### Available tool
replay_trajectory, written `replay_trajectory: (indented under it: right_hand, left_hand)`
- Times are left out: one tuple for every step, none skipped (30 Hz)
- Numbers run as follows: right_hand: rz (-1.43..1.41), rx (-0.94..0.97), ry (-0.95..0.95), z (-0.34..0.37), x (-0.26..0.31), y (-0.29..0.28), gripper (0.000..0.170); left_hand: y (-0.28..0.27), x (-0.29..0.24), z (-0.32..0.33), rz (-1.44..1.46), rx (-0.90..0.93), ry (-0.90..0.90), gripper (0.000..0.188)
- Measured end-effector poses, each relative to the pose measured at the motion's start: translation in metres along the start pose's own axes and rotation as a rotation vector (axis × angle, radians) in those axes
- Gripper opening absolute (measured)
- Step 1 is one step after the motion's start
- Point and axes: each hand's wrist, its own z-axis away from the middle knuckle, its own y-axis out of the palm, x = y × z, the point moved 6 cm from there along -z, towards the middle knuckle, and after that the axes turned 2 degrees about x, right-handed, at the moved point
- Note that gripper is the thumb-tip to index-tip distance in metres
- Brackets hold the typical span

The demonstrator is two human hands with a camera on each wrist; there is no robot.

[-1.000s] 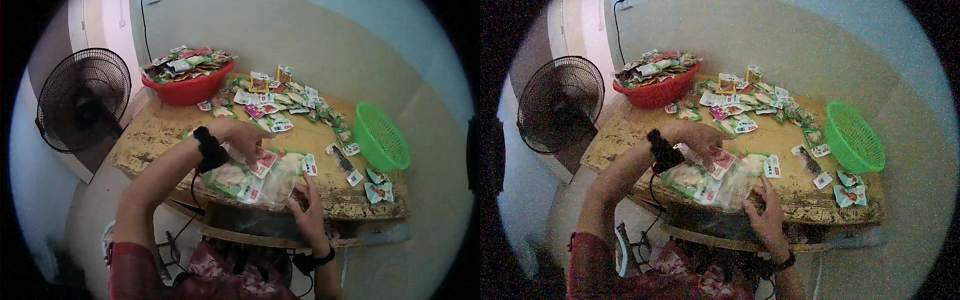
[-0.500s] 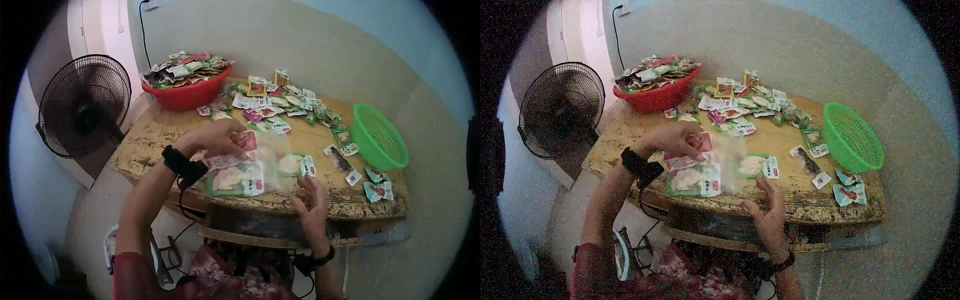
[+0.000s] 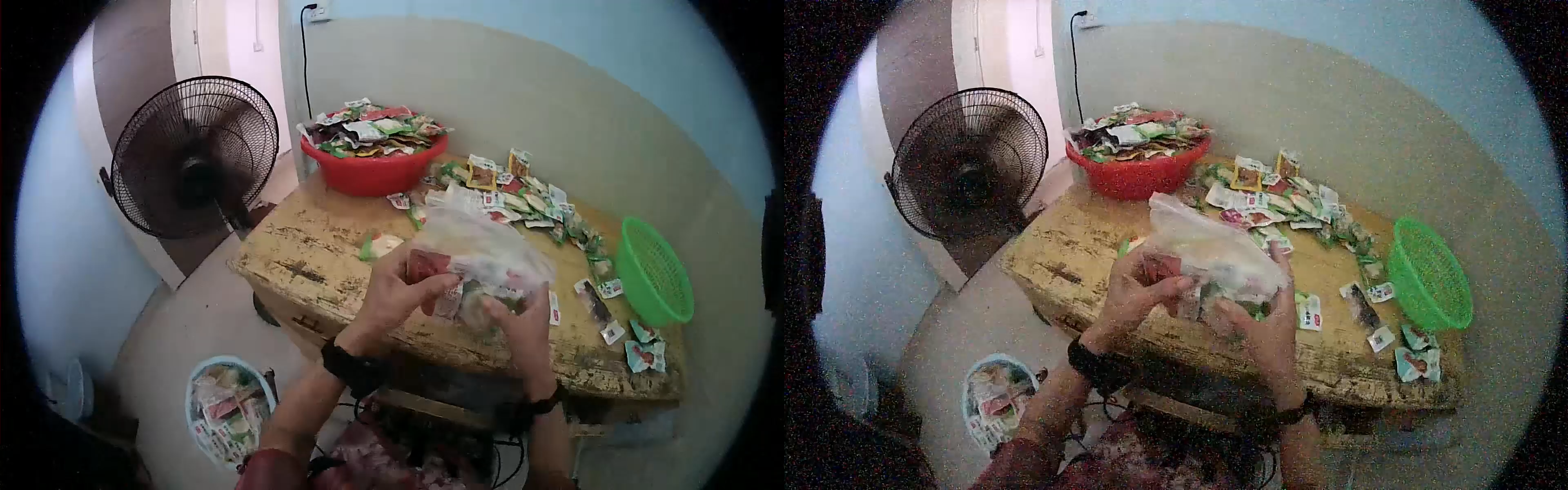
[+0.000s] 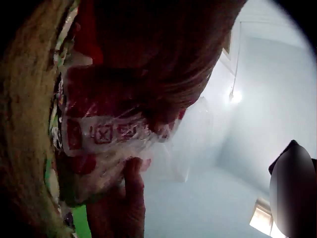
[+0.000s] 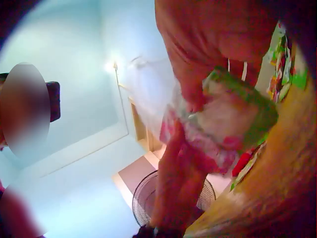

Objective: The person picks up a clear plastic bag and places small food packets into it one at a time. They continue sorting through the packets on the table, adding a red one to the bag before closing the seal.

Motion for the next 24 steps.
replay_trajectory:
  right_hand:
    - [0.044, 0.051, 0.047, -0.004, -0.009, -0.002, 0.079]
    - [0.124, 0.101, 0.088, -0.007, -0.003, 0.002, 0.067]
    - [0.061, 0.114, 0.105, -0.009, -0.008, 0.004, 0.065]
    - [-0.002, 0.124, 0.122, -0.011, -0.019, 0.006, 0.063]
    - [-0.063, 0.134, 0.13, -0.013, -0.027, 0.006, 0.061]
    - [-0.005, 0.116, 0.062, -0.014, -0.027, 0.004, 0.057]
    - [0.028, 0.116, 0.084, -0.014, -0.028, 0.002, 0.055]
    - [0.056, 0.119, 0.107, -0.014, -0.029, 0.001, 0.054]
    - [0.079, 0.124, 0.127, -0.014, -0.029, 0.001, 0.053]
    - [0.045, 0.14, 0.129, -0.014, -0.024, 0.003, 0.051]
    - [0.016, 0.146, 0.114, -0.013, -0.021, 0.005, 0.051]
    - [-0.012, 0.151, 0.094, -0.014, -0.018, 0.006, 0.051]
    - [-0.038, 0.157, 0.072, -0.015, -0.015, 0.006, 0.051]
    - [-0.044, 0.155, 0.078, -0.015, -0.012, 0.004, 0.052]
    - [-0.051, 0.156, 0.083, -0.014, -0.01, 0.002, 0.052]
    - [-0.06, 0.157, 0.089, -0.013, -0.01, 0.0, 0.052]
    - [-0.074, 0.19, 0.113, -0.015, -0.013, -0.001, 0.053]
    - [-0.091, 0.221, 0.138, -0.016, -0.017, -0.002, 0.053]
    - [-0.107, 0.251, 0.168, -0.015, -0.022, -0.001, 0.054]
    - [-0.029, 0.152, 0.275, -0.011, -0.029, -0.007, 0.059]
    - [-0.094, 0.196, 0.253, -0.012, -0.028, -0.004, 0.061]
    - [-0.159, 0.236, 0.228, -0.014, -0.026, -0.001, 0.063]
    - [-0.223, 0.273, 0.204, -0.015, -0.023, 0.0, 0.065]
    - [-0.194, 0.268, 0.188, -0.015, -0.018, -0.002, 0.067]
  left_hand:
    - [-0.004, 0.009, 0.002, -0.02, -0.015, -0.021, 0.034]
    - [-0.009, 0.021, 0.002, -0.038, -0.027, -0.045, 0.037]
    - [-0.012, 0.029, 0.004, -0.051, -0.038, -0.076, 0.041]
    - [-0.012, 0.029, 0.005, -0.089, 0.002, -0.067, 0.057]
    - [-0.014, 0.034, 0.009, -0.138, 0.007, -0.055, 0.061]
    - [-0.014, 0.037, 0.011, -0.187, 0.01, -0.038, 0.064]
    - [-0.013, 0.039, 0.012, -0.238, 0.011, -0.022, 0.068]
    - [-0.01, 0.037, 0.014, -0.187, 0.026, 0.024, 0.074]
    - [-0.009, 0.036, 0.014, -0.226, 0.022, -0.005, 0.073]
    - [-0.009, 0.036, 0.013, -0.268, 0.02, -0.031, 0.072]
    - [-0.01, 0.037, 0.012, -0.311, 0.019, -0.052, 0.071]
    - [-0.01, 0.042, 0.01, -0.22, 0.038, -0.152, 0.067]
    - [-0.011, 0.045, 0.011, -0.206, 0.067, -0.265, 0.066]
    - [-0.013, 0.044, 0.014, -0.192, 0.093, -0.376, 0.065]
    - [-0.014, 0.043, 0.015, -0.179, 0.116, -0.484, 0.063]
    - [-0.013, 0.042, 0.015, -0.118, 0.107, -0.432, 0.061]
    - [-0.011, 0.041, 0.018, -0.059, 0.098, -0.38, 0.058]
    - [-0.01, 0.041, 0.019, -0.004, 0.091, -0.331, 0.056]
    - [-0.01, 0.045, 0.019, 0.047, 0.088, -0.326, 0.056]
    - [-0.009, 0.052, 0.02, 0.101, 0.086, -0.323, 0.056]
    - [-0.008, 0.054, 0.02, 0.157, 0.085, -0.321, 0.056]
    - [-0.007, 0.052, 0.02, 0.171, 0.09, -0.3, 0.056]
    - [-0.006, 0.047, 0.021, 0.185, 0.097, -0.279, 0.056]
    - [-0.004, 0.042, 0.021, 0.201, 0.105, -0.258, 0.056]
